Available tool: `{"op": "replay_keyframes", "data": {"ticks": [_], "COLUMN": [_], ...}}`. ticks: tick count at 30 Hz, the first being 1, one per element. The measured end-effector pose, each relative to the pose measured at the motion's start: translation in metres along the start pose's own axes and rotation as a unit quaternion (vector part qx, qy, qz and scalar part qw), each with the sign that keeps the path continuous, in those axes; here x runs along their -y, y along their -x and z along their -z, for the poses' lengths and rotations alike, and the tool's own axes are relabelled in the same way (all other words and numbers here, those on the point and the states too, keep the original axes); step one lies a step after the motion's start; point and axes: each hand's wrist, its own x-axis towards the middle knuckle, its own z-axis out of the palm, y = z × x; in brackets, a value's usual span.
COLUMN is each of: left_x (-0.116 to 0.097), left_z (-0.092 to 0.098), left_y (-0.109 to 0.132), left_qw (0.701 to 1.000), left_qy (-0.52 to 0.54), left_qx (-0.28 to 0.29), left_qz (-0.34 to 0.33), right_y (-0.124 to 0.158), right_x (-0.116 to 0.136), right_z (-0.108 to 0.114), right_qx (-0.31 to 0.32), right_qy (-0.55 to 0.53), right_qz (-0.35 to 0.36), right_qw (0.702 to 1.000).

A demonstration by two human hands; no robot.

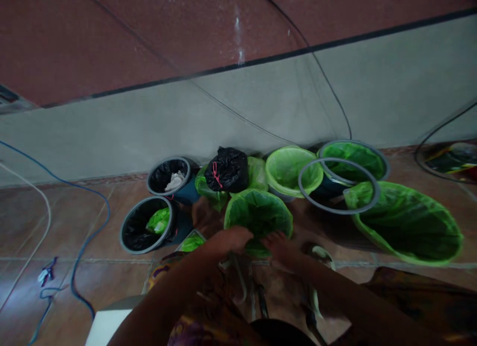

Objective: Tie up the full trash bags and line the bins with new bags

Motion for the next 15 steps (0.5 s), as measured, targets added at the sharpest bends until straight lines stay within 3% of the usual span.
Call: {"op": "replay_keyframes", "data": {"ticks": [3, 7, 11, 15], "left_x": [0.007, 0.028, 0.045, 0.043], "left_z": [0.031, 0.047, 0.032, 0.005], "left_y": [0.028, 0.06, 0.061, 0.046], "left_qw": [0.998, 0.974, 0.951, 0.936], "left_qy": [0.029, 0.068, 0.081, 0.122], "left_qx": [-0.022, -0.084, -0.062, -0.046], "left_qz": [0.043, 0.2, 0.293, 0.326], "right_y": [-0.009, -0.031, -0.049, -0.053], "right_x": [0.025, 0.059, 0.075, 0.073], "right_z": [0.009, 0.005, -0.01, -0.025], "right_qx": [-0.026, -0.029, -0.038, -0.075], "right_qy": [-0.106, -0.182, -0.178, -0.203], "right_qz": [-0.027, -0.104, -0.139, -0.161], "right_qw": [0.994, 0.977, 0.973, 0.963]}}
